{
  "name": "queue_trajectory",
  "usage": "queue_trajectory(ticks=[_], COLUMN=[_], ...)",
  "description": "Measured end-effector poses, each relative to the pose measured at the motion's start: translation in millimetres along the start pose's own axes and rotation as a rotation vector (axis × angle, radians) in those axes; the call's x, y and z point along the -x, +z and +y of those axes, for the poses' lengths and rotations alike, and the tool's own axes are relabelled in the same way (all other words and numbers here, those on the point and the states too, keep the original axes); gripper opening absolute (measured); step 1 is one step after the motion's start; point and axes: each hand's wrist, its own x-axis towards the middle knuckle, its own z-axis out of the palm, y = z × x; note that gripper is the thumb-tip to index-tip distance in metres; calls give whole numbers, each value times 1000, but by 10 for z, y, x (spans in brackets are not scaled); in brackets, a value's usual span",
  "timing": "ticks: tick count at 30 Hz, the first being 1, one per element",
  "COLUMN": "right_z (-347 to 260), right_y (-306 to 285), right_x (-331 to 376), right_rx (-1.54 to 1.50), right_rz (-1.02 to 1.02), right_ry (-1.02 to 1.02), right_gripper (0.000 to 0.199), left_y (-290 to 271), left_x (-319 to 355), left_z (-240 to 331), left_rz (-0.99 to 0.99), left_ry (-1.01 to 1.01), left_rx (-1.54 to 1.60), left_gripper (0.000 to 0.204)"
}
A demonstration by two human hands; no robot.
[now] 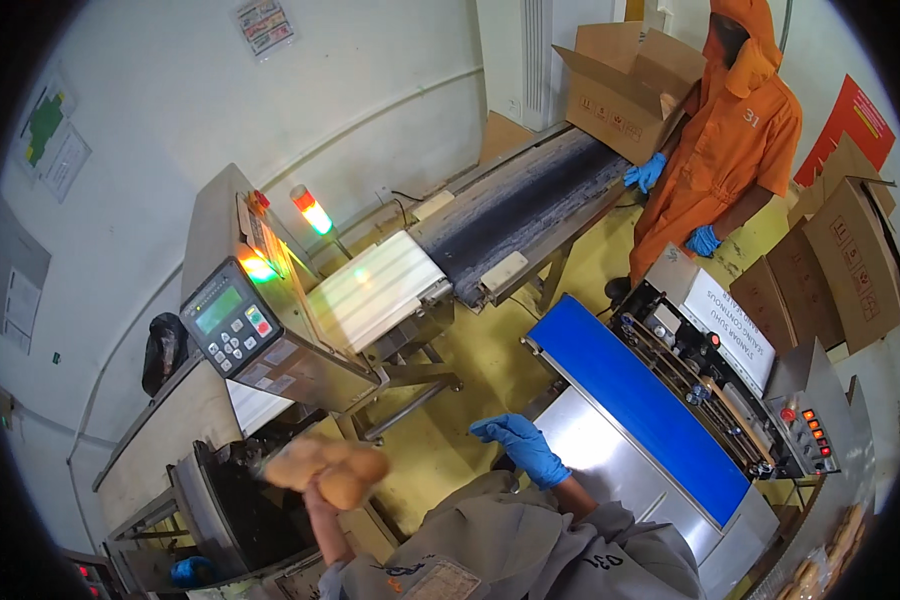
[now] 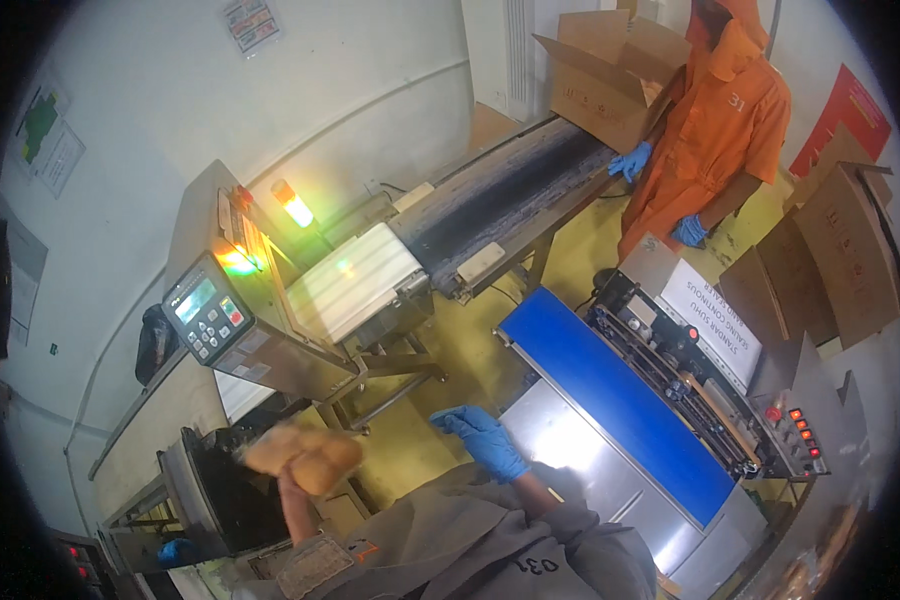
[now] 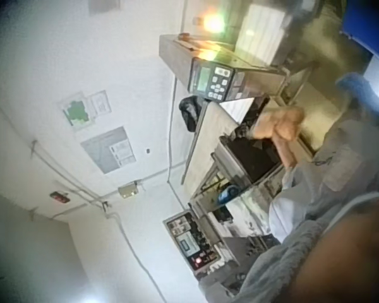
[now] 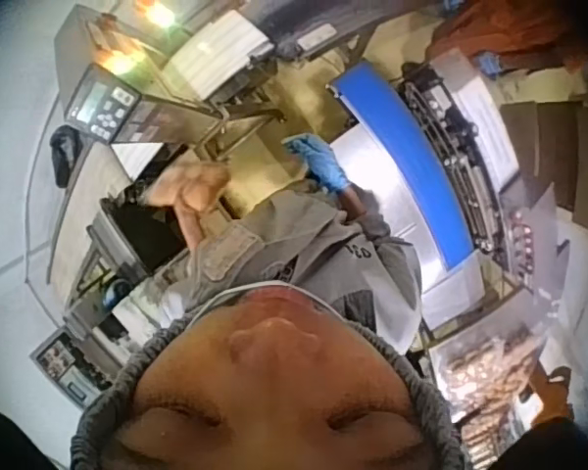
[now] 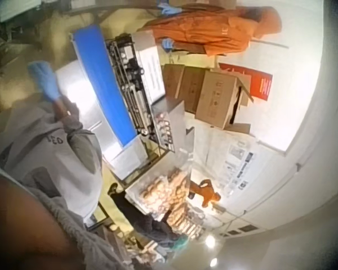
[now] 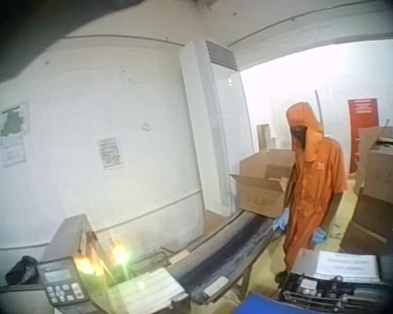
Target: The person places buns into clear plastic bags and feeds them onto a conveyor belt sealing machine. The machine seals the package, and the person removes it to place it on a metal table. This process is repeated continuously throughout the clip.
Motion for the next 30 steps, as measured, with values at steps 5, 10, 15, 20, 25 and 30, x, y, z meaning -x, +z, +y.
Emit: queue_trajectory(ticks=[5, 10, 15, 20, 25, 30], right_z=[31, 161, 168, -61, 93, 289], right_y=[-15, 9, -21, -339, -1069, -1915], right_x=[37, 96, 257, 763, 1645, 3099], right_rx=[48, 113, 357, 385, 588, 232], right_rz=[13, -9, 19, 237, 748, 1258], right_ry=[26, 70, -26, -118, -231, -62], right_gripper=[25, 27, 34, 27, 24, 23], left_y=[-154, -148, -167, 631, 2815, 4553], left_x=[-265, -857, -1381, -1318, -106, 1434], left_z=[1267, 2023, 1063, -1218, -3000, -3933], left_rz=[306, 640, 165, -317, -787, -1445], left_ry=[575, 965, 271, -778, -1021, -932], left_rx=[-10, -57, -352, -178, -1083, -1313], left_gripper=[44, 47, 59, 32, 47, 37])
